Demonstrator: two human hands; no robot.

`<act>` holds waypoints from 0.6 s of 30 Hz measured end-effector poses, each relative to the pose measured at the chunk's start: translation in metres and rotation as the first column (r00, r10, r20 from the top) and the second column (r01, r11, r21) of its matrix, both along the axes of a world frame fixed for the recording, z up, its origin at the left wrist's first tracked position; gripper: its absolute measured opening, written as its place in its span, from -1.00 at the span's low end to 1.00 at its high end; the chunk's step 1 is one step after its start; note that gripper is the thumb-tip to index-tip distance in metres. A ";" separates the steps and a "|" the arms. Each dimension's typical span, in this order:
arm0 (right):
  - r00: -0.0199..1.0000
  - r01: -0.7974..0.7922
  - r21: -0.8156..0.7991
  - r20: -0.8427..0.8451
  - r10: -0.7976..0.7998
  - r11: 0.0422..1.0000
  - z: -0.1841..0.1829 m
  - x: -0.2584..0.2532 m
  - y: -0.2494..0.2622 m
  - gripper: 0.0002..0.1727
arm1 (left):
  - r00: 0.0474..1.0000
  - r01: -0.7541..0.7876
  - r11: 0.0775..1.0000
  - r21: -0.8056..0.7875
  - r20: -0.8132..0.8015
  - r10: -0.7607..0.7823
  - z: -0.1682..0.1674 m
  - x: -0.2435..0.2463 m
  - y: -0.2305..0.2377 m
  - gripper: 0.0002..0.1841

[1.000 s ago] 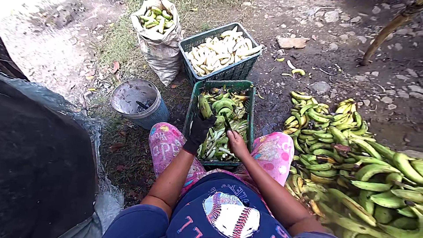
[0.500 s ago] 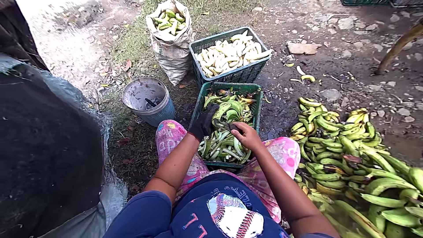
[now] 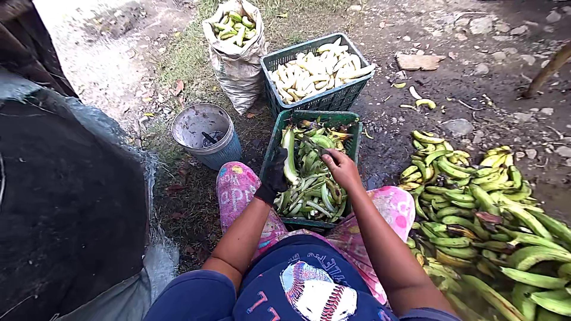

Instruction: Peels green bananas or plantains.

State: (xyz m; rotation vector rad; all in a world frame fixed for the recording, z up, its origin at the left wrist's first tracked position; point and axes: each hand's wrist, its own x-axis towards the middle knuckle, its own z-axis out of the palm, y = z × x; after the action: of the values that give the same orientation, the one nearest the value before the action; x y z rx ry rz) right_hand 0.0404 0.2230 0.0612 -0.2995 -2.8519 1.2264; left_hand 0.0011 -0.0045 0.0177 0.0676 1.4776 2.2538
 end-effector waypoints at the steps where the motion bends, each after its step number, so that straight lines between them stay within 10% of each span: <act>1: 0.998 -0.060 -0.018 0.005 0.060 0.998 -0.004 0.010 -0.007 -0.42 | 0.997 -0.044 0.988 -0.145 -0.068 0.035 0.005 -0.002 -0.004 -0.52; 3: 0.989 -0.146 -0.023 0.026 0.147 0.989 -0.012 0.026 -0.019 -0.38 | 0.964 -0.180 0.884 -0.432 -0.257 0.071 0.018 -0.008 -0.004 -0.51; 6: 0.983 -0.176 0.041 -0.050 0.178 0.983 -0.013 0.034 -0.025 -0.34 | 0.921 -0.279 0.860 -0.427 -0.374 0.113 0.045 -0.030 0.023 -0.47; 12: 0.952 0.098 0.368 -0.306 0.021 0.925 0.006 -0.013 0.009 -0.39 | 0.892 0.002 0.861 -0.509 -0.389 -0.232 0.020 0.016 0.024 -0.47; 18: 0.961 0.163 0.323 -0.264 -0.077 0.932 0.007 -0.015 -0.006 -0.41 | 0.893 0.044 0.801 -0.597 -0.336 -0.299 -0.001 0.001 -0.003 -0.52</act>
State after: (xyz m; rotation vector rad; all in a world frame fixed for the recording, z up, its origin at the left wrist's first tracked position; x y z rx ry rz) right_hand 0.0253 0.2166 0.0678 -0.2821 -2.7125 0.6713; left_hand 0.0017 -0.0079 0.0171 0.5049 2.2242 1.6086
